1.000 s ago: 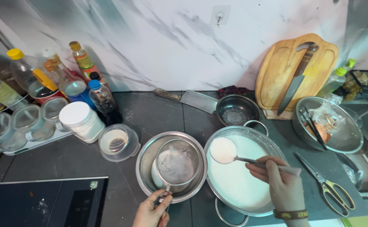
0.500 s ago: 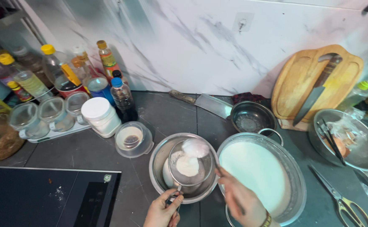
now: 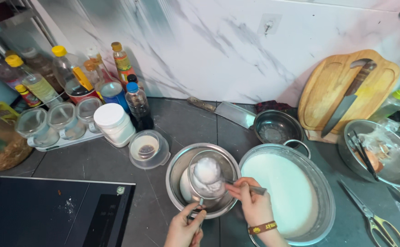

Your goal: The person scoops a white liquid from a large pot using a ladle and pours it through a fine-mesh sieve into a smaller bowl. They repeat this process multiple times, using the ladle to press the liquid through the sieve.

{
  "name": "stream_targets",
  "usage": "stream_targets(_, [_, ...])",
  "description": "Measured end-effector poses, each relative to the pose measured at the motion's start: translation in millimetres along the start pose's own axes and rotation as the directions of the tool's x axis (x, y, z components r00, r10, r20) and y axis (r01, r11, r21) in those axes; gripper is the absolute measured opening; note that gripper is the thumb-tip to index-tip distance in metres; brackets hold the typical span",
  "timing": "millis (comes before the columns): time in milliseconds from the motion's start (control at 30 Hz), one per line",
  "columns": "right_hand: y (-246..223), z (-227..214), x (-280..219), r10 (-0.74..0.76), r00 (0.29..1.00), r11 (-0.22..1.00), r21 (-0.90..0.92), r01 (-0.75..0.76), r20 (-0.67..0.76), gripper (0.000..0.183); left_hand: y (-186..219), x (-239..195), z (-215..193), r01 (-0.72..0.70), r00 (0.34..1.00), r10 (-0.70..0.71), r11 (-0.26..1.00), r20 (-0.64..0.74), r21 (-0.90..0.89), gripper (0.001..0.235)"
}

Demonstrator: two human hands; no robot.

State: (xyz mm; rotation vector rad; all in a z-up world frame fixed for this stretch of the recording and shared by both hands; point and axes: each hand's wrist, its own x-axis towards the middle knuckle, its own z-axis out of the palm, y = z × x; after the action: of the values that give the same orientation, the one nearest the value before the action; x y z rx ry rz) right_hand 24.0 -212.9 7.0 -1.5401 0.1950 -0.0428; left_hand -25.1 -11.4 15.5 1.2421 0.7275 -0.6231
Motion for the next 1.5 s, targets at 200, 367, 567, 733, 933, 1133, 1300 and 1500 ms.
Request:
stream_targets(200, [-21, 1, 9, 0.001, 0.991, 0.994, -0.108, -0.016, -0.135, 0.027, 5, -4, 4, -0.001, 1.0, 0.001, 1.0, -0.003, -0.022, 0.04])
stream_targets(367, [-65, 13, 4, 0.242, 0.962, 0.963, 0.149, -0.223, -0.124, 0.022, 8, -7, -4, -0.028, 0.999, 0.029, 0.999, -0.029, 0.028, 0.046])
stream_targets(567, [-57, 7, 20, 0.174, 0.973, 0.965, -0.171, -0.2, -0.154, 0.028, 1, 5, 1, -0.143, 0.988, 0.143, 0.99, 0.054, -0.001, 0.029])
stream_targets(733, [-91, 18, 14, 0.339, 0.935, 0.941, 0.045, -0.336, -0.102, 0.029, 17, -4, -11, -0.197, 0.978, 0.192, 0.979, 0.085, 0.047, 0.028])
stream_targets(933, [-61, 12, 39, -0.013, 1.0, 0.979, -0.202, 0.015, 0.011, 0.028, 11, 9, -17, -0.3, 0.941, 0.308, 0.951, 0.141, -0.076, 0.036])
stream_targets(1133, [-109, 8, 51, 0.218, 0.976, 0.934, -0.29, -0.21, -0.004, 0.031, 35, -20, -26, -0.241, 0.958, 0.256, 0.962, 0.127, -0.127, 0.026])
stream_targets(1300, [-117, 29, 48, 0.115, 0.984, 0.963, -0.259, -0.076, 0.138, 0.025, 49, -37, -15, -0.196, 0.965, 0.208, 0.976, 0.158, -0.09, 0.021])
stream_targets(1500, [-119, 14, 65, 0.063, 0.995, 0.744, -0.668, 0.004, 0.076, 0.054, 67, -61, -15, -0.078, 0.987, 0.083, 0.996, 0.134, -0.041, 0.042])
